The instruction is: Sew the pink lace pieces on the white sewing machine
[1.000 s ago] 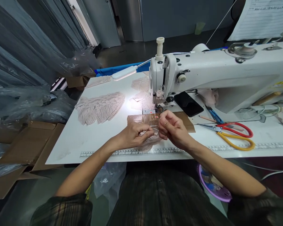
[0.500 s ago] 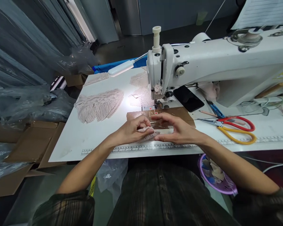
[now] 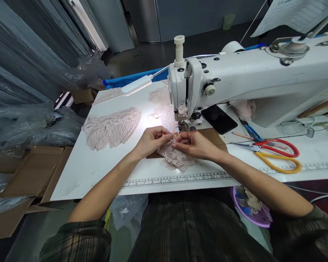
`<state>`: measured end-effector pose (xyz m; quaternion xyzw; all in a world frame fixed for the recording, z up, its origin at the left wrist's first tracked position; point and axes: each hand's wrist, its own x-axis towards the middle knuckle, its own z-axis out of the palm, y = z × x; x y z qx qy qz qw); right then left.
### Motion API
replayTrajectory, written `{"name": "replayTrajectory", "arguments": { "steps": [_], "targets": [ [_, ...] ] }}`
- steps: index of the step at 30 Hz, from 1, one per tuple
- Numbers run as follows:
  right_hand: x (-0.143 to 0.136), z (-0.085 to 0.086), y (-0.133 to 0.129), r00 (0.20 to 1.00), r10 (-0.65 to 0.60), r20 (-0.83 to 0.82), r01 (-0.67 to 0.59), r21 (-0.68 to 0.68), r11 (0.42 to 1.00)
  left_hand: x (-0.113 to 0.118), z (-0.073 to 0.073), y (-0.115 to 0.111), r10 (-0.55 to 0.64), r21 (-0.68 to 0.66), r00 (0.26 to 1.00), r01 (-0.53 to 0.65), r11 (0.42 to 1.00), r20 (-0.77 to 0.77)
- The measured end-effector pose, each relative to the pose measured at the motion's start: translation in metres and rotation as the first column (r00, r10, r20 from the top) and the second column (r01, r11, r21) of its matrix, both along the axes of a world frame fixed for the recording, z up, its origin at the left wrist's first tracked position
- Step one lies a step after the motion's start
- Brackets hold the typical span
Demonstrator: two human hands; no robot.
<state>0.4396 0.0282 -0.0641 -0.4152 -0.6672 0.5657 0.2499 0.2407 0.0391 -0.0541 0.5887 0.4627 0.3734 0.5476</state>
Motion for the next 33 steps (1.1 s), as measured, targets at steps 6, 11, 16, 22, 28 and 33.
{"name": "replayTrajectory", "arguments": {
  "steps": [6, 11, 16, 22, 28, 33],
  "targets": [
    [-0.001, -0.005, 0.008, 0.992, -0.059, -0.111, 0.050, -0.080, 0.996, -0.003, -0.008, 0.000, 0.047, -0.126, 0.990, -0.031, 0.992, 0.130],
    [0.001, -0.009, 0.009, 0.985, -0.061, -0.163, 0.047, -0.089, 0.995, -0.005, -0.012, -0.002, 0.114, -0.143, 0.988, -0.098, 0.985, 0.106],
    [0.001, -0.008, 0.007, 0.998, -0.034, -0.052, 0.033, -0.024, 0.999, 0.003, -0.015, -0.007, 0.192, -0.062, 0.971, -0.185, 0.981, 0.141],
    [-0.004, -0.010, 0.000, 0.980, 0.024, -0.198, 0.006, 0.147, 0.989, 0.015, -0.023, -0.015, 0.278, -0.006, 0.940, -0.282, 0.959, 0.199],
    [-0.013, -0.013, -0.005, 0.981, 0.001, -0.196, 0.047, 0.237, 0.970, 0.019, -0.023, -0.016, 0.388, -0.139, 0.877, -0.362, 0.922, 0.285],
    [-0.015, -0.011, -0.004, 0.967, -0.069, -0.246, 0.091, 0.078, 0.993, 0.018, -0.012, -0.016, 0.372, -0.239, 0.865, -0.304, 0.922, 0.338]
  ]
}}
